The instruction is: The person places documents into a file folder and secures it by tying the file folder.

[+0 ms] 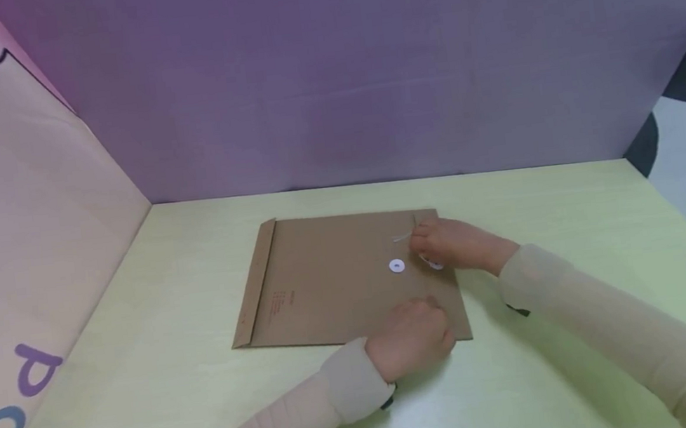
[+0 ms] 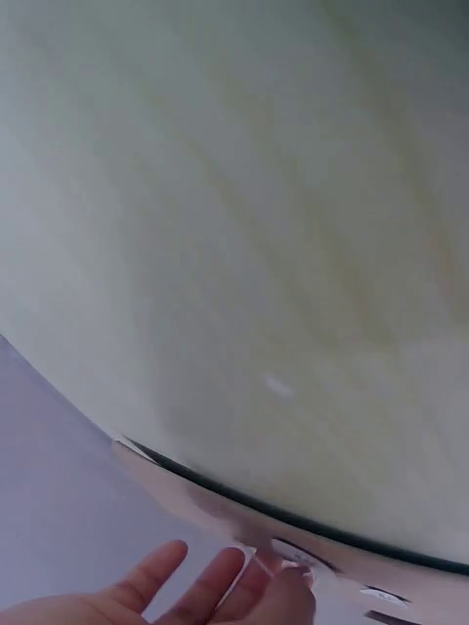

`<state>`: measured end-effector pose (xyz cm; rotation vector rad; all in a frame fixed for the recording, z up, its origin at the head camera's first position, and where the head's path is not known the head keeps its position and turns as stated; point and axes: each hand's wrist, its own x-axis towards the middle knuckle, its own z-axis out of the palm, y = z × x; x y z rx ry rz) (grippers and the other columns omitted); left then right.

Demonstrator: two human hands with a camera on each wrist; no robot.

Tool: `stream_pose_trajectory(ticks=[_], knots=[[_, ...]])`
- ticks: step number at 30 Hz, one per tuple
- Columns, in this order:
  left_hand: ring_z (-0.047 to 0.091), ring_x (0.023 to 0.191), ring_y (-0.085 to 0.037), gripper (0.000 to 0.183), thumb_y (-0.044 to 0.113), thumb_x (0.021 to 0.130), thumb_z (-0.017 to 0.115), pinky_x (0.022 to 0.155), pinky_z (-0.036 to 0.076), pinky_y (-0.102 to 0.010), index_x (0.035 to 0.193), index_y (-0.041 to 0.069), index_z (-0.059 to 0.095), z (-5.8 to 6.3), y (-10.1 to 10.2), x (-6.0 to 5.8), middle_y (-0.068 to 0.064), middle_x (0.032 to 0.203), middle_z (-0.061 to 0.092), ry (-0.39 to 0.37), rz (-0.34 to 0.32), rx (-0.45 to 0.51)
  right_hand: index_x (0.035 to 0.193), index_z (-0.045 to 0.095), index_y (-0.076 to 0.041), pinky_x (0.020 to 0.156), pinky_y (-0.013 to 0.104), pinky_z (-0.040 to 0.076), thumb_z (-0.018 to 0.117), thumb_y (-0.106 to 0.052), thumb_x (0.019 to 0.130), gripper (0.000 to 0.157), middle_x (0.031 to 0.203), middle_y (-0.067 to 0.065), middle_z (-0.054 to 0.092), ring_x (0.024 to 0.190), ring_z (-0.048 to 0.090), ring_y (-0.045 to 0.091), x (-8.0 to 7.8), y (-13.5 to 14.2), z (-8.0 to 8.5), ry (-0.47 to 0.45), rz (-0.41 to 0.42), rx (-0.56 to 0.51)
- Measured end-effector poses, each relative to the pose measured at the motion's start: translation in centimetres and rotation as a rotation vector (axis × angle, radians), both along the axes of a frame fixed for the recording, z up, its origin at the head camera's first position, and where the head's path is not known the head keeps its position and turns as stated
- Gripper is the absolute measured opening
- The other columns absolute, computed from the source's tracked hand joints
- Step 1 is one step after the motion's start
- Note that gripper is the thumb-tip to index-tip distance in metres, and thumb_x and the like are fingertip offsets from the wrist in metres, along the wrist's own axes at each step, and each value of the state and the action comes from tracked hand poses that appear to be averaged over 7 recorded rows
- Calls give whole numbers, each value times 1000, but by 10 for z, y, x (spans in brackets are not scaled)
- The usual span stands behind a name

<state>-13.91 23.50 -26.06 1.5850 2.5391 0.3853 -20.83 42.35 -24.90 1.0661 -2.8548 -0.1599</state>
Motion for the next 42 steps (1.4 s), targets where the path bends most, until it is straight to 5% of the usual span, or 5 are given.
stream_pose_trajectory(ticks=[10, 17, 31, 42], knots=[[47, 63, -12, 24, 18, 88, 58, 57, 38, -24, 65, 12, 62, 1, 3, 3, 1, 74, 55, 25, 9, -32, 80, 56, -11, 67, 31, 45, 60, -3, 87, 11, 74, -3, 52, 71, 49, 14, -1, -3, 2, -169, 15, -115], [45, 62, -12, 25, 18, 89, 58, 55, 36, -23, 65, 12, 61, 2, 4, 4, 1, 71, 52, 3, 22, -49, 74, 51, -14, 56, 24, 37, 56, -4, 91, 20, 63, -9, 42, 59, 40, 6, -4, -6, 9, -333, -78, -209], [47, 63, -11, 27, 19, 88, 58, 56, 38, -23, 61, 12, 60, 2, 5, 7, 1, 72, 54, 47, 11, -40, 77, 55, -12, 59, 25, 42, 58, -3, 89, 15, 67, -6, 49, 63, 45, 9, -13, -18, 11, -301, -98, -329], [48, 64, -11, 26, 21, 88, 59, 56, 38, -23, 63, 13, 60, 1, 7, 8, 3, 71, 54, 55, 4, -35, 65, 50, -12, 55, 24, 36, 57, 2, 77, 20, 59, -6, 44, 56, 42, 10, -25, -29, 8, -306, -156, -204]])
